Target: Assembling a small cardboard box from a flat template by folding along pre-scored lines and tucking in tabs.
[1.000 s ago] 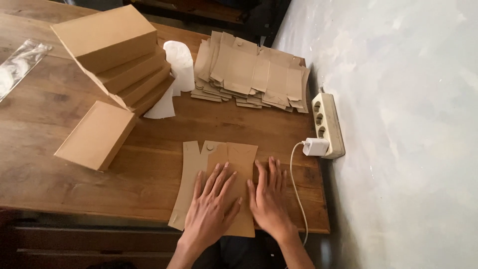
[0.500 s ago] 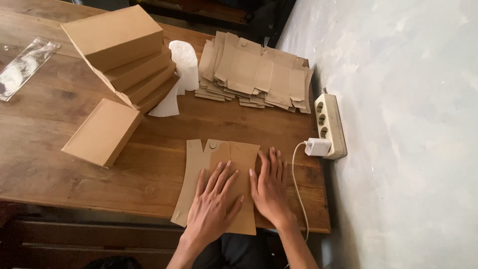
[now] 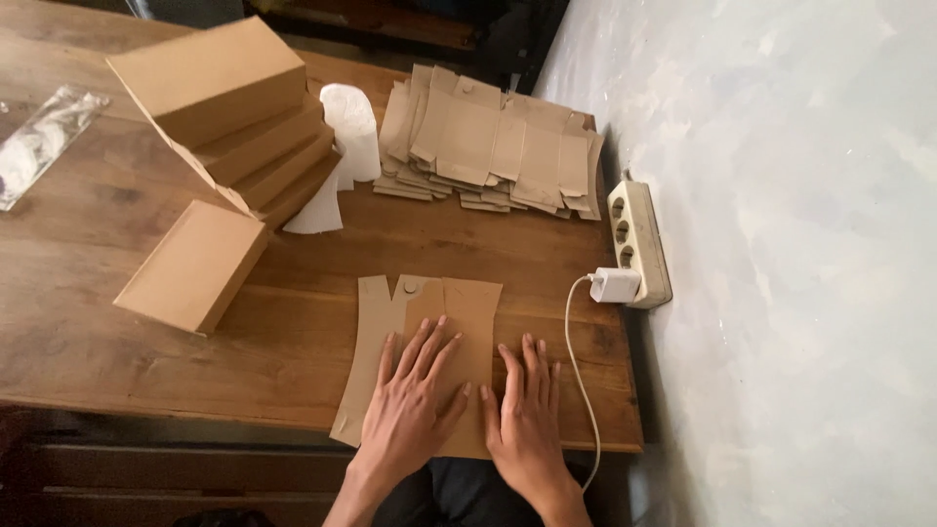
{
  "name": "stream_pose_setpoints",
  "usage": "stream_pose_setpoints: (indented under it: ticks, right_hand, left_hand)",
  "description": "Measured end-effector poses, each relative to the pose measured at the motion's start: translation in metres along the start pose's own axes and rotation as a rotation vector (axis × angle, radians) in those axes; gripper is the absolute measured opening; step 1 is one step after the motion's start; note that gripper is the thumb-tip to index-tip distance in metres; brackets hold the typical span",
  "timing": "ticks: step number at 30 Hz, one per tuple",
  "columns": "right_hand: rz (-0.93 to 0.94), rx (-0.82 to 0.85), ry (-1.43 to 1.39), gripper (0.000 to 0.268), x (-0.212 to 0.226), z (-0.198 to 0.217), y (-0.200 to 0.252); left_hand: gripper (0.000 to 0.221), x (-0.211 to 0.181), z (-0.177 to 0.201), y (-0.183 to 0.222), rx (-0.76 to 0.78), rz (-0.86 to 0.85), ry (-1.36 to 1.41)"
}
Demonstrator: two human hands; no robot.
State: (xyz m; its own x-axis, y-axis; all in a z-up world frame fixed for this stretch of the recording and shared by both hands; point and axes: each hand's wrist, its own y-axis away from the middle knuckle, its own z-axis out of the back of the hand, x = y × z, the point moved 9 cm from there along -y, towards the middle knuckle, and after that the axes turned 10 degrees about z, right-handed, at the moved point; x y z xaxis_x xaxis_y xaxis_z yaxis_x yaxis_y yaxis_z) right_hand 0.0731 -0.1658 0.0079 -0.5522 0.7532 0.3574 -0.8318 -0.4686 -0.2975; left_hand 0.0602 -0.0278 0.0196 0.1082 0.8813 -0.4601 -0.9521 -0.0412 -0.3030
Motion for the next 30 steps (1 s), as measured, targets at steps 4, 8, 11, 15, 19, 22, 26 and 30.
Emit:
stream_pose_setpoints:
  ticks: [4,8,11,15,19,22,26,30]
  right_hand:
    - [0.010,0.033,-0.027,0.055,-0.011,-0.007,-0.027]
    - [-0.083,0.121,-0.064,0.057,-0.027,-0.014,-0.053]
    - [-0.160,0.185,-0.066,0.058,-0.029,-0.017,-0.067]
    - [-0.105,0.089,0.135,0.051,-0.028,-0.020,-0.069]
    - [-0.099,0.018,0.157,0.052,-0.032,-0.015,-0.060]
    - [-0.072,0.040,0.091,0.057,-0.029,-0.006,-0.057]
    - [-0.029,0.086,-0.036,0.061,-0.022,-0.003,-0.032]
    - [0.022,0.031,-0.036,0.060,-0.004,0.004,-0.004]
  left_hand:
    - [0.059,0.002,0.007,-0.005,-0.002,-0.011,0.021]
    - [0.055,0.019,0.034,-0.013,0.167,0.135,0.591]
    - [0.060,0.041,0.043,-0.012,0.127,0.130,0.540]
    - [0.086,0.071,0.031,0.000,0.027,0.142,0.188]
    - [0.090,0.058,0.039,0.005,-0.038,0.108,0.141]
    - [0.089,0.053,0.040,0.000,-0.099,0.118,0.022]
    - [0.101,0.058,0.033,0.001,-0.079,0.166,-0.041]
    - [0.088,0.055,0.037,0.001,-0.081,0.128,0.000]
